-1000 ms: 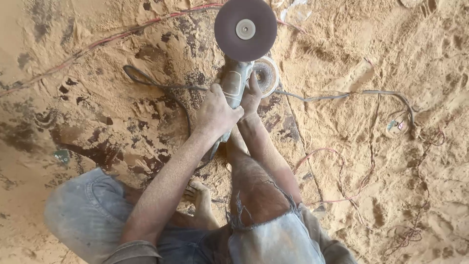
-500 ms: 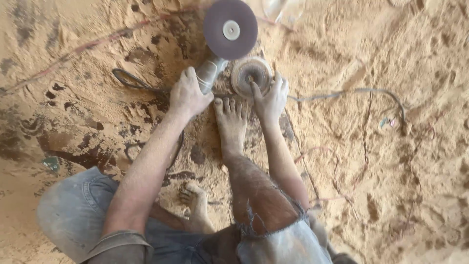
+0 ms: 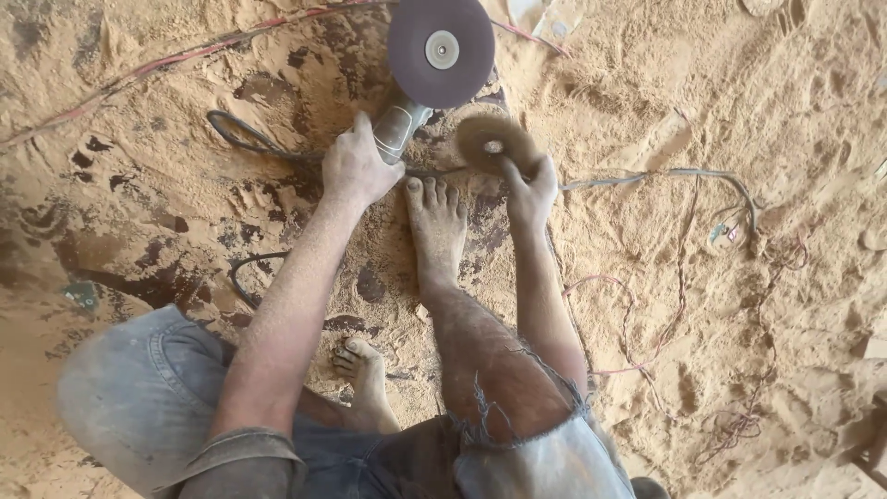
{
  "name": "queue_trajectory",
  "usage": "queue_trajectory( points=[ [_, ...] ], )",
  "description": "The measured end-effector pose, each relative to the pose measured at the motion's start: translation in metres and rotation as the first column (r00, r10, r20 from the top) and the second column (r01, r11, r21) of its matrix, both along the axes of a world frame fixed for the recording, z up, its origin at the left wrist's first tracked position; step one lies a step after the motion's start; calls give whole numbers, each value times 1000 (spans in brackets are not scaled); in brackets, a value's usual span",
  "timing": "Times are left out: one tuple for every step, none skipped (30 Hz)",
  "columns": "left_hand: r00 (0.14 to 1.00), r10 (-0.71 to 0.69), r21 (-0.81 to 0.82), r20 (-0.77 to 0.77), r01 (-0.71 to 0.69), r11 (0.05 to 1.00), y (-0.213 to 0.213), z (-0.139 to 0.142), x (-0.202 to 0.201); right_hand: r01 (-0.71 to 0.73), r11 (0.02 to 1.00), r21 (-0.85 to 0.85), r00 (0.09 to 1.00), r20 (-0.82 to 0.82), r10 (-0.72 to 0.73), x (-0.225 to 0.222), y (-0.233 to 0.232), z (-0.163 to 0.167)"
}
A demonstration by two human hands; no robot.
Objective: The person sits on a sawdust-covered floor and changes the cutting disc on an angle grinder. They remove the old disc, place a new one onto the spindle, and tighten the retaining nut by hand.
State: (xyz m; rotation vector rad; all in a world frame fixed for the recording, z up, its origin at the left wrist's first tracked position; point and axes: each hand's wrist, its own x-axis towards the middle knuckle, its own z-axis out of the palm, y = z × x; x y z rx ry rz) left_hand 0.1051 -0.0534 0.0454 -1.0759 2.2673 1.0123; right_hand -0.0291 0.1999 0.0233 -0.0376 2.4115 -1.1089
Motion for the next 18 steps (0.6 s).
queue_trajectory(
  points=[
    [1000, -1, -2, 2, 1, 1000, 0, 2, -1, 6, 999, -48, 1000, -14, -7, 4, 5, 1],
    [1000, -1, -3, 3, 1, 1000, 0, 3, -1, 47, 985, -167, 999, 5, -46, 8, 8, 2],
    [1000, 5, 6, 10, -5, 1000, -1, 3, -1, 90, 955, -282, 996, 29, -85, 10, 10, 4],
    [1000, 7, 15, 16, -8, 1000, -1, 3, -2, 135, 911, -391, 991, 56, -124, 12, 11, 5],
    [1000, 10, 24, 20, -11, 1000, 0, 3, -2, 154, 914, -376, 988, 60, -142, 12, 11, 7],
    [1000, 11, 25, 22, -11, 1000, 0, 1, -2, 171, 917, -360, 985, 63, -159, 10, 11, 9],
    [1000, 11, 26, 24, -12, 1000, 0, 0, -1, 188, 920, -345, 982, 66, -176, 9, 9, 11],
    [1000, 12, 24, 25, -12, 1000, 1, -2, -1, 117, 975, -190, 993, -11, -121, 6, 6, 13],
    [1000, 18, 17, 14, -18, 1000, 1, -5, 0, 53, 998, -27, 995, -78, -55, 4, 2, 15],
    [1000, 23, 9, -1, -23, 1000, 1, -6, 1, 0, 990, 141, 990, -138, 19, 2, -3, 18],
    [999, 30, -4, -23, -30, 1000, 2, -8, 1, -106, 985, 133, 969, -209, 132, 1, -8, 21],
    [999, 25, -16, -22, -26, 1000, 1, -9, 1, -210, 969, 128, 927, -288, 239, 3, -14, 23],
    [1000, 19, -29, -23, -20, 999, 1, -10, 0, -309, 941, 135, 867, -367, 337, 4, -21, 26],
    [1000, 12, -39, -22, -13, 999, 1, -9, 0, -329, 936, 122, 851, -393, 350, 6, -28, 29],
    [1000, 18, -39, -21, -19, 999, 1, -8, -1, -351, 930, 114, 835, -412, 365, 9, -34, 31],
    [1000, 24, -38, -20, -24, 999, 1, -7, -2, -373, 922, 108, 818, -431, 381, 10, -39, 34],
    [999, 30, -40, -23, -31, 999, 1, -5, -4, -382, 919, 94, 784, -494, 376, 11, -42, 37],
    [999, 30, -35, -13, -30, 999, 0, -3, -5, -394, 916, 74, 744, -560, 365, 9, -44, 39]
  ],
)
